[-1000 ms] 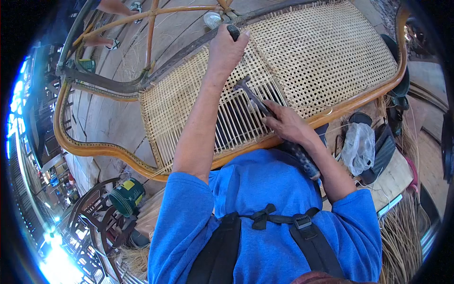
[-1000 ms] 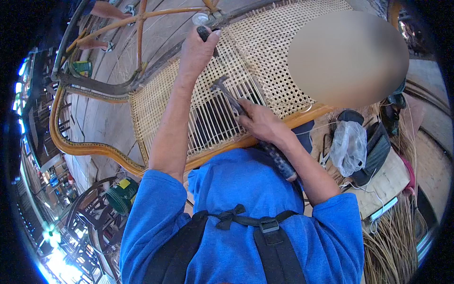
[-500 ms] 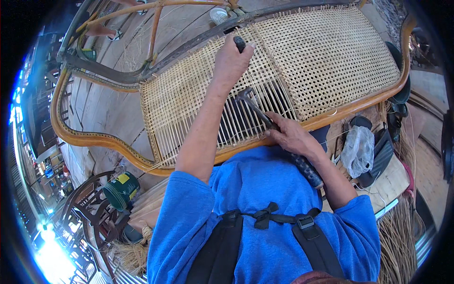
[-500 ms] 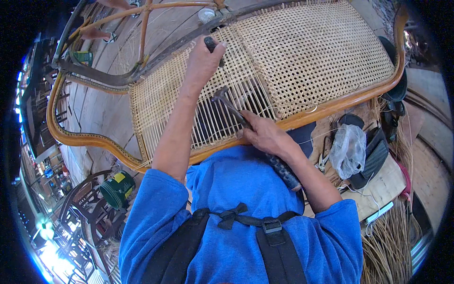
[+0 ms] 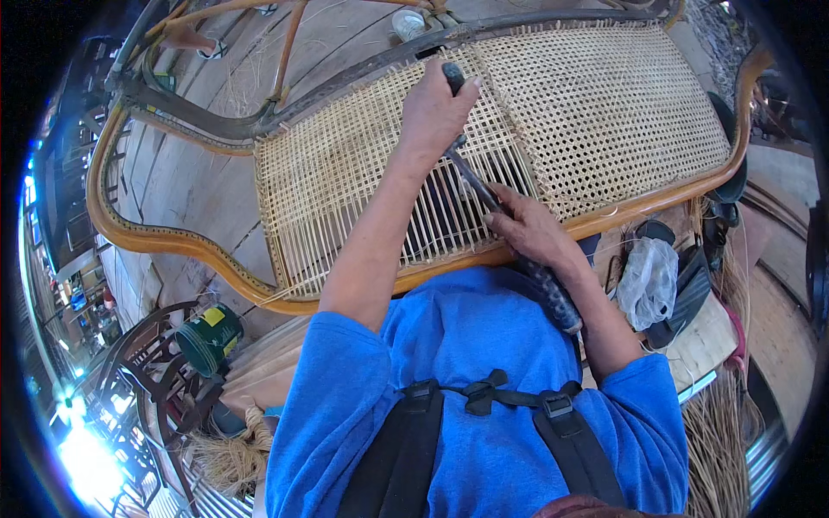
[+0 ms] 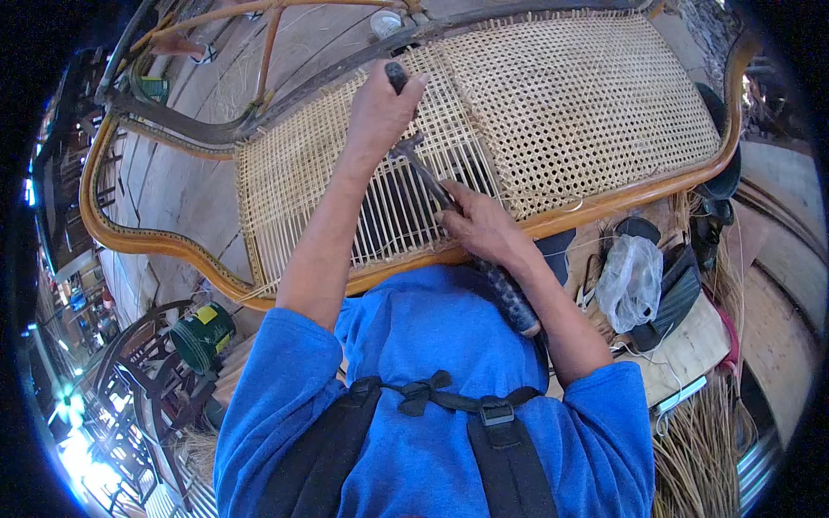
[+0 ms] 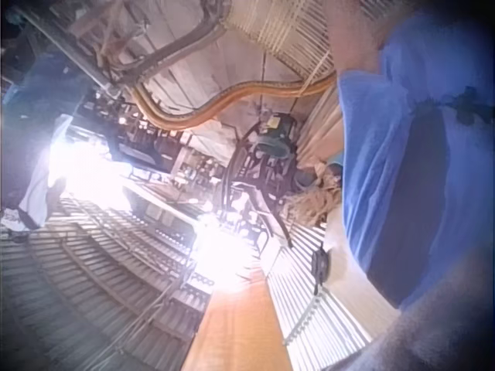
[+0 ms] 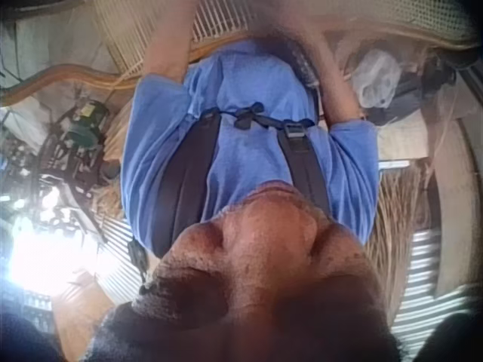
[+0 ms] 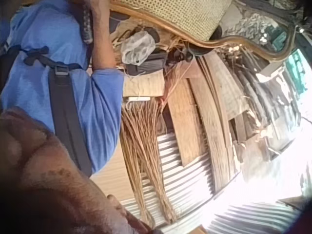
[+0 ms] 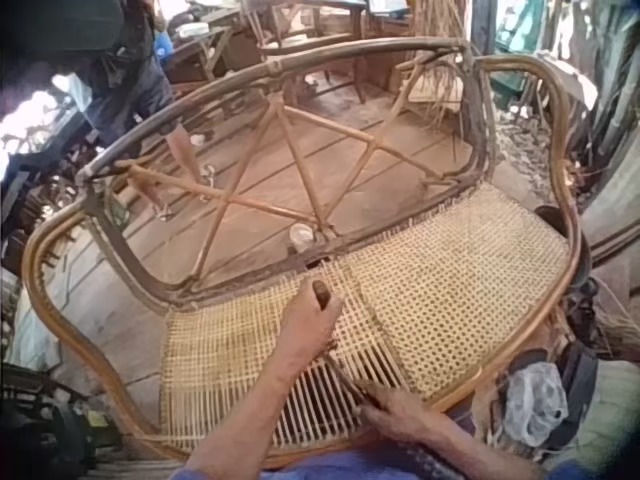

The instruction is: Repairing the wicker seat of a wooden chair using tools like a hammer and chisel.

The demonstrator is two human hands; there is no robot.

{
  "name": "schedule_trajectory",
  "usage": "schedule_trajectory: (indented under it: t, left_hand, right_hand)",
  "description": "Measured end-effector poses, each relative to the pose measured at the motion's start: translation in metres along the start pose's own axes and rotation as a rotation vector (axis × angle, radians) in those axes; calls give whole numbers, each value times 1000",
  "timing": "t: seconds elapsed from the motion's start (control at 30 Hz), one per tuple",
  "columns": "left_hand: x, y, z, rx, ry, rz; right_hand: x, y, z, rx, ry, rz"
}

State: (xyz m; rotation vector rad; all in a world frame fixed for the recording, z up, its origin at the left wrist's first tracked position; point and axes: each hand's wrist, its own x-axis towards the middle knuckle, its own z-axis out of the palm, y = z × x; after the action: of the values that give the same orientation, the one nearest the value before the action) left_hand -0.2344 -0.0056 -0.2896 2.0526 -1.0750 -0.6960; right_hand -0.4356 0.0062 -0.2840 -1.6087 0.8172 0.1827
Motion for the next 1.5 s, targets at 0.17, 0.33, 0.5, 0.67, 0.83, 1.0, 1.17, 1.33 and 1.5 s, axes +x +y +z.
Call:
schedule_trajectory:
  t: [0.17,0.33,0.5,0.67,0.83,1.0,1.17,1.33,1.5]
  left_hand:
    - [-7,-8,4,-27,21,17]
    - [-9,-3,8,48,55,20]
    - [-5,-7,14,66,-20,8]
    - [-1,-6,18,84,-31,22]
    - [3,3,8,37,10,15]
    - [3,-2,22,88,-2,40]
    - [4,0,29,106,-13,38]
    - [3,8,19,52,-12,35]
    - [-5,2,23,85,-26,32]
  right_hand:
    - [-9,0,2,-69,-26,-6]
    - [-15,2,2,-36,-15,-2]
    - [-10,-2,0,-49,-60,8]
    - [1,4,-6,89,-60,-2]
    - [-9,12,3,43,46,-106]
    - [-4,17,-1,35,35,-84]
    - [1,21,0,118,-31,-126]
    - [-10,17,-2,165,-22,-46]
    - [-17,13,-5,135,-68,45]
